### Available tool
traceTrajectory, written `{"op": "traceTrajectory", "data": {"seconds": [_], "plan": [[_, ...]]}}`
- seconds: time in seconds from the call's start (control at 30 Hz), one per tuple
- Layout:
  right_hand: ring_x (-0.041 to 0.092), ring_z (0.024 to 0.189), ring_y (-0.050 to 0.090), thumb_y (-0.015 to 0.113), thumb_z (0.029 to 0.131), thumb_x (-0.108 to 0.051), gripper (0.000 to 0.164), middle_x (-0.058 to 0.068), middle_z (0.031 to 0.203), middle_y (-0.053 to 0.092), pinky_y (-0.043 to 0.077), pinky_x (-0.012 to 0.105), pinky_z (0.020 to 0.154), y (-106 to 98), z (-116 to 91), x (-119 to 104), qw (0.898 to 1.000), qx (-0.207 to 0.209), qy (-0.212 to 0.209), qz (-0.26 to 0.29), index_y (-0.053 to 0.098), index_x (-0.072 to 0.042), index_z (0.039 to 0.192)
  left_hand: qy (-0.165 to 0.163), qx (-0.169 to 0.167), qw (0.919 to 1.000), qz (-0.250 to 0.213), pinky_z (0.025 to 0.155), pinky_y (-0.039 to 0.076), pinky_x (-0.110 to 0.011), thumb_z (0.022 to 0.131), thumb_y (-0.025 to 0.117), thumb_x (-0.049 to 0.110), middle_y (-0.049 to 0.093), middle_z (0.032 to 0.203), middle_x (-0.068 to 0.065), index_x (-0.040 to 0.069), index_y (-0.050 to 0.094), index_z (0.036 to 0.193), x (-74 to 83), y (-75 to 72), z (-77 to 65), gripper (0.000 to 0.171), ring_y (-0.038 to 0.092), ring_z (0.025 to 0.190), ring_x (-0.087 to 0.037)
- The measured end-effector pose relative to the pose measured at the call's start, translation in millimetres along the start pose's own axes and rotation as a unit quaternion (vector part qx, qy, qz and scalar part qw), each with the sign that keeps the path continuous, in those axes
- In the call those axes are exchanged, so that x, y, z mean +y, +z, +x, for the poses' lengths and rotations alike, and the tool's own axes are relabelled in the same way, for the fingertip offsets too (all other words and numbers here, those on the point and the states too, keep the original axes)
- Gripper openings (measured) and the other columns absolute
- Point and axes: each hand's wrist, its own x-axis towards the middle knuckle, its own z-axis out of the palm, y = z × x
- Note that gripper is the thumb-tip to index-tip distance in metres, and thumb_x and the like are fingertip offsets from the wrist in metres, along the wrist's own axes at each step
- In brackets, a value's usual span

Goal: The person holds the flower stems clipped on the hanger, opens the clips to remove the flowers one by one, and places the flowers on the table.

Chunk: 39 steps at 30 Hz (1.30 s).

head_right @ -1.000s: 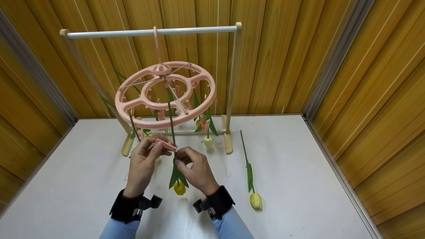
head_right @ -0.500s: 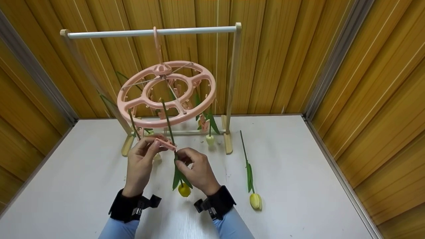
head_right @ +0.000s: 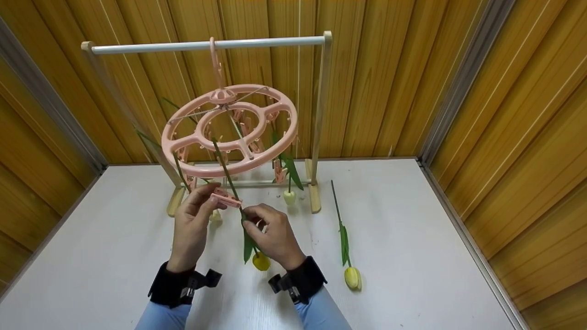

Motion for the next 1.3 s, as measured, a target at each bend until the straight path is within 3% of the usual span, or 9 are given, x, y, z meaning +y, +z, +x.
{"op": "traceTrajectory", "data": {"seconds": [0.37, 0.9, 1.3], "plan": [[0.015, 0.081, 0.063, 0.071, 0.094, 0.002, 0.016, 0.007, 0.097, 0.073, 0.053, 0.025, 0.071, -3.8, -1.3, 0.2, 0.999, 0.007, -0.023, -0.022, 0.076, -0.001, 0.109, 0.010, 0.005, 0.9993, 0.037, 0.084, 0.053, -0.027, 0.102, 0.063, 0.004, 0.069, 0.111, -0.017, -0.006, 0.064, 0.125, -2.7, -0.9, -1.5, 0.026, 0.065, 0.100, -0.018], [0.013, 0.079, 0.062, 0.071, 0.094, 0.002, 0.016, 0.008, 0.095, 0.072, 0.053, 0.024, 0.070, -4.4, -1.9, -1.1, 1.000, 0.011, -0.019, -0.018, 0.075, -0.001, 0.108, -0.013, 0.020, 0.9996, 0.011, 0.085, 0.057, -0.027, 0.099, 0.067, 0.003, 0.069, 0.110, -0.018, -0.008, 0.065, 0.122, -1.1, 0.4, -2.3, 0.025, 0.068, 0.096, -0.017], [0.015, 0.080, 0.064, 0.071, 0.093, 0.004, 0.016, 0.007, 0.096, 0.072, 0.054, 0.025, 0.073, -7.9, 1.7, -3.9, 1.000, 0.012, -0.021, -0.018, 0.075, -0.001, 0.108, 0.008, 0.026, 0.9996, 0.009, 0.084, 0.057, -0.027, 0.098, 0.070, 0.005, 0.071, 0.110, -0.020, -0.009, 0.067, 0.120, -1.4, 1.9, -0.9, 0.027, 0.069, 0.095, -0.018]]}}
